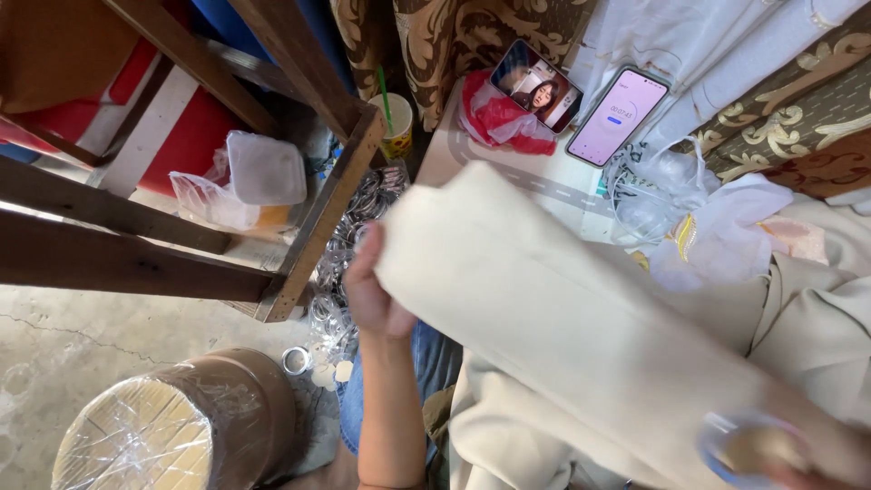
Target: Cutting holes in curtain fabric and manually attaching plastic grommet rings.
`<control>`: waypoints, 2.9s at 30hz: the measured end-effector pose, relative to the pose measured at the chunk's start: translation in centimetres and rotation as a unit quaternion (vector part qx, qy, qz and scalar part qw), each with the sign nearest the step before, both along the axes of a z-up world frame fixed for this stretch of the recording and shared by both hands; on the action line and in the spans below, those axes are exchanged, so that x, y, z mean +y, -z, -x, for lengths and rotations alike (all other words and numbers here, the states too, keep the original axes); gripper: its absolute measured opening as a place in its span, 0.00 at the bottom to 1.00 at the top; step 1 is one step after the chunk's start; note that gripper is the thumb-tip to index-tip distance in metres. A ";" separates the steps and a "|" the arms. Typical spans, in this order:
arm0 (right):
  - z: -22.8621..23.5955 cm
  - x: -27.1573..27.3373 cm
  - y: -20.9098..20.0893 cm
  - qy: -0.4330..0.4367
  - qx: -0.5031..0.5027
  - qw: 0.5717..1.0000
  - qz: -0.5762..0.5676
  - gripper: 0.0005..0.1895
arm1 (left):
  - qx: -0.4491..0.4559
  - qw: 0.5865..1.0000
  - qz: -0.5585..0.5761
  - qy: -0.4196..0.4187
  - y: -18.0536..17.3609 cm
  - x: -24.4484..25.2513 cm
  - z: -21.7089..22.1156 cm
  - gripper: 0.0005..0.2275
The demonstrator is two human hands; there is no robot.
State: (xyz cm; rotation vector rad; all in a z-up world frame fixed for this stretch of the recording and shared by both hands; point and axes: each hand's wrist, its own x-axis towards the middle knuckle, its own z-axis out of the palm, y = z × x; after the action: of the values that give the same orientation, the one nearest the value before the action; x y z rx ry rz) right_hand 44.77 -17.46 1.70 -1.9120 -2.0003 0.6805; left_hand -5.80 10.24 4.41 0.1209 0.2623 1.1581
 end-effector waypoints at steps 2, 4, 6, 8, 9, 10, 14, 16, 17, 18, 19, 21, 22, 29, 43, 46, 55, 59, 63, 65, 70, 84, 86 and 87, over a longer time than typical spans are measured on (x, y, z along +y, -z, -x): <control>15.2 1.7 -5.3 -0.025 -0.026 0.997 -0.075 0.21 | -0.109 0.992 -0.054 -0.020 -1.9 -0.4 1.2 0.17; 23.3 6.2 -4.8 0.037 0.033 0.993 -0.106 0.40 | -0.043 0.997 -0.049 -0.029 -1.1 -1.0 1.4 0.18; 26.3 5.8 -2.7 0.043 0.001 0.995 -0.088 0.40 | 0.095 0.995 0.025 -0.032 -0.1 -1.7 0.5 0.17; 28.7 6.0 -1.8 0.047 -0.031 0.996 -0.069 0.41 | 0.232 0.967 0.099 -0.035 -0.2 -2.0 0.0 0.18; 29.4 6.4 -1.9 0.058 -0.028 0.991 -0.117 0.37 | 0.252 0.962 0.100 -0.046 -0.9 -2.0 -0.2 0.22; 30.2 6.7 -2.2 0.070 -0.025 0.984 -0.164 0.34 | 0.272 0.955 0.101 -0.057 -1.7 -1.9 -0.5 0.25; 31.1 8.1 2.0 0.087 -0.024 0.960 -0.264 0.35 | 0.171 0.982 0.041 -0.071 -2.8 -2.2 -0.3 0.20; 31.6 8.5 5.0 0.040 -0.032 0.950 -0.308 0.34 | 0.213 0.969 0.091 -0.084 -3.0 -2.6 -0.8 0.23; 32.2 9.3 4.9 0.039 -0.031 0.950 -0.307 0.34 | 0.214 0.969 0.092 -0.086 -3.1 -3.0 -0.9 0.23; 32.7 10.1 4.8 0.041 -0.045 0.956 -0.286 0.37 | 0.218 0.969 0.074 -0.089 -3.2 -3.4 -1.1 0.24; 33.4 10.9 4.8 0.045 -0.059 0.961 -0.265 0.40 | 0.223 0.969 0.055 -0.091 -3.2 -3.7 -1.2 0.26; 33.8 11.7 4.0 0.043 -0.043 0.964 -0.260 0.40 | 0.236 0.965 0.060 -0.097 -3.6 -4.1 -1.0 0.23; 33.9 12.1 3.6 0.041 -0.028 0.966 -0.255 0.40 | 0.248 0.961 0.065 -0.104 -3.8 -4.3 -0.9 0.21; 33.5 13.2 1.3 0.013 0.219 0.958 -0.187 0.31 | 0.311 0.939 -0.004 -0.145 -4.5 -4.3 -1.3 0.20; 30.2 9.7 -1.5 0.189 0.558 0.808 -0.008 0.31 | 0.462 0.884 -0.061 0.005 -0.3 -8.7 -4.9 0.07; 30.3 9.8 -4.1 0.166 0.558 0.813 -0.025 0.15 | 0.397 0.912 -0.100 0.031 -1.4 -9.9 -5.3 0.10; 31.3 10.3 -7.2 0.138 0.294 0.945 -0.041 0.16 | 0.493 0.849 -0.179 -0.064 -1.6 -10.1 -5.4 0.03; 30.9 9.4 -5.7 0.137 0.282 0.948 -0.056 0.16 | 0.487 0.850 -0.188 -0.067 -1.9 -10.2 -5.5 0.03; 30.7 9.4 -5.7 0.154 0.255 0.953 -0.061 0.15 | 0.467 0.862 -0.187 -0.071 -1.6 -10.3 -5.6 0.02; 30.7 9.4 -5.8 0.157 0.247 0.955 -0.056 0.14 | 0.462 0.865 -0.183 -0.071 -1.7 -10.3 -5.6 0.02; 30.6 9.2 -5.8 0.157 0.205 0.966 -0.035 0.16 | 0.503 0.833 -0.215 -0.081 -2.0 -10.2 -5.5 0.02; 30.4 9.6 -5.1 0.122 0.139 0.978 -0.099 0.18 | 0.561 0.772 -0.286 -0.084 -2.3 -10.2 -5.8 0.01; 29.8 9.6 -4.7 0.081 0.053 0.984 -0.152 0.20 | 0.571 0.758 -0.304 -0.084 -2.3 -10.2 -5.8 0.01; 29.0 9.3 -3.9 0.141 0.293 0.946 -0.004 0.14 | 0.558 0.771 -0.298 -0.072 -2.2 -10.3 -5.7 0.01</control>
State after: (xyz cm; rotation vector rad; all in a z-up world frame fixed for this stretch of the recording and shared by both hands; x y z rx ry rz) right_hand 15.81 -8.14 5.60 -1.6761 -1.3339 1.0091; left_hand -0.08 -0.03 6.58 1.4098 0.9577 1.1656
